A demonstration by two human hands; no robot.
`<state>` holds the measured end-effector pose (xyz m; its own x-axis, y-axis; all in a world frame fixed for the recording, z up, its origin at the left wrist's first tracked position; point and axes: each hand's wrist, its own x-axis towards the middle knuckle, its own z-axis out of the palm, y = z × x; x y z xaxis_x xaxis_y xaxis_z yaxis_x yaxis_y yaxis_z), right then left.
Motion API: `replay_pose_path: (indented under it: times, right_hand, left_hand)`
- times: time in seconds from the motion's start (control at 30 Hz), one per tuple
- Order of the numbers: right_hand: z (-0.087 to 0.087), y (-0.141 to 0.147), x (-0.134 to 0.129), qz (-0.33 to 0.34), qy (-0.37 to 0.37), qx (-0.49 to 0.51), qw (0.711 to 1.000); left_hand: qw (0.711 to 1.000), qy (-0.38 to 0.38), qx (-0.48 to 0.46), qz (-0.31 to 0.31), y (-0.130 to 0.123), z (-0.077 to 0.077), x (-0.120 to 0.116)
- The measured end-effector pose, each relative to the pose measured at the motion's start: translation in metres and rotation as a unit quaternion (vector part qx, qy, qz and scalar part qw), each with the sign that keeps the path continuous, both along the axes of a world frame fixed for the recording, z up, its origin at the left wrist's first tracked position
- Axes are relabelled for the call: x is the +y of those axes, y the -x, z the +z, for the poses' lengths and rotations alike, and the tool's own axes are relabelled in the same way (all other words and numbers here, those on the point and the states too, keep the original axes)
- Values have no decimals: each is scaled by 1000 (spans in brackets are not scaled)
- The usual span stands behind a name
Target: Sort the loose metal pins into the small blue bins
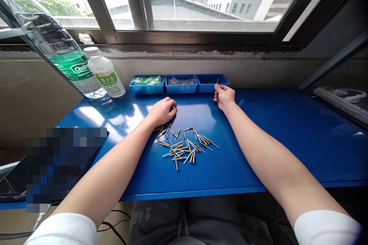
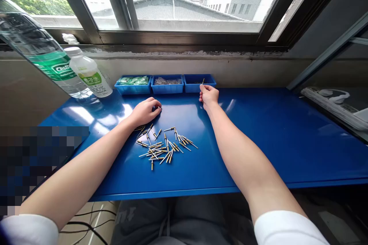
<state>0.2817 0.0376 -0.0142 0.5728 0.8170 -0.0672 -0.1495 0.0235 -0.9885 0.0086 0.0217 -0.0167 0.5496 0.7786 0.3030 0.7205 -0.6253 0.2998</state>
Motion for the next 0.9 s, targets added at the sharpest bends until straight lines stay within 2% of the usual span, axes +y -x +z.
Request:
replay_pose_path:
  times: [0.2, 0.4, 0.5, 0.63, 0.7, 0.77, 0.9]
  right_hand:
    - [0, -2, 0, 2, -4, 12, 1000]
    - [-1, -1, -3, 46, -44, -4, 998]
    - [-3, 2, -6, 80, -51, -41, 995]
    - [-5, 8, -10, 124, -33, -137, 982]
    - [-6, 11, -12, 147, -31, -198, 969]
    - [-6, 13, -15, 172, -33, -283, 943]
    - [-3, 23, -26, 221, -43, -459, 859]
  left_hand:
    - [1000, -6, 3, -2, 0, -1, 1]
    - [1000, -5, 5, -2, 1, -2, 1]
    - [1000, -5, 7, -3, 1, -1, 1]
    - [1000, 0, 5, -2, 1, 0, 1]
    - [1000, 5, 5, -1, 0, 0, 1]
    - [1000, 8, 4, -2, 0, 0, 1]
    - [1000, 9, 2, 1, 0, -1, 2]
